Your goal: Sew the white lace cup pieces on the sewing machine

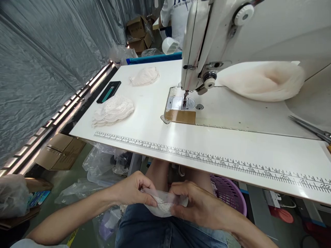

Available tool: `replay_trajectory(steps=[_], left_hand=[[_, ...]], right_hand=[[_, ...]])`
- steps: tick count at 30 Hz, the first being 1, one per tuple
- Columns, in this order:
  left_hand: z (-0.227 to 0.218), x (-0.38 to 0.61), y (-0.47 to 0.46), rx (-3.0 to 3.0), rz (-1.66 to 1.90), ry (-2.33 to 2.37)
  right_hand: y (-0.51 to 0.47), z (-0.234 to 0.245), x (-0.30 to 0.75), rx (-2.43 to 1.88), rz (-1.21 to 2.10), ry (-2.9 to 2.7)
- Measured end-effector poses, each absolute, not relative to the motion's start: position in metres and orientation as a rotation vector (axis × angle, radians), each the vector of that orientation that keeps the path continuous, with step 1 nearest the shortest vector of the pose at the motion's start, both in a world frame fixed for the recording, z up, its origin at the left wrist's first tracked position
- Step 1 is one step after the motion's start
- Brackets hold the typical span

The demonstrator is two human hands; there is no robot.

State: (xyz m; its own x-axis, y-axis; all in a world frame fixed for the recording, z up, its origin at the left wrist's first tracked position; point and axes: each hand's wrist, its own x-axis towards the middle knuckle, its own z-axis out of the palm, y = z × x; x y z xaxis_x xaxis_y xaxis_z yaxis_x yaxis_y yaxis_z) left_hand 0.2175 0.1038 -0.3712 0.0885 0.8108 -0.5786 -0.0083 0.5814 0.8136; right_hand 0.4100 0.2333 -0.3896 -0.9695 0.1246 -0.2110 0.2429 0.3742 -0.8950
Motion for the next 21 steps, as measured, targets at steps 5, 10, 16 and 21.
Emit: replay_trajectory(steps=[5,10,16,21], left_hand=[[-0.372,0.213,0.103,0.673,0.715,1.384],[-0.374,0.207,0.100,0.629,0.714,1.381],[-0.375,0.207,0.099,0.542,0.723,1.350],[-0.375,0.208,0.099,0.513,0.753,1.361]], right_hand=[[0.234,-0.389,0.405,0.347,-1.684,2.439],[0.234,-0.386,0.403,0.338,-1.765,2.413],[0.238,-0.385,0.406,0.281,-1.809,2.343],[0.239,-0.387,0.405,0.241,-1.894,2.301]])
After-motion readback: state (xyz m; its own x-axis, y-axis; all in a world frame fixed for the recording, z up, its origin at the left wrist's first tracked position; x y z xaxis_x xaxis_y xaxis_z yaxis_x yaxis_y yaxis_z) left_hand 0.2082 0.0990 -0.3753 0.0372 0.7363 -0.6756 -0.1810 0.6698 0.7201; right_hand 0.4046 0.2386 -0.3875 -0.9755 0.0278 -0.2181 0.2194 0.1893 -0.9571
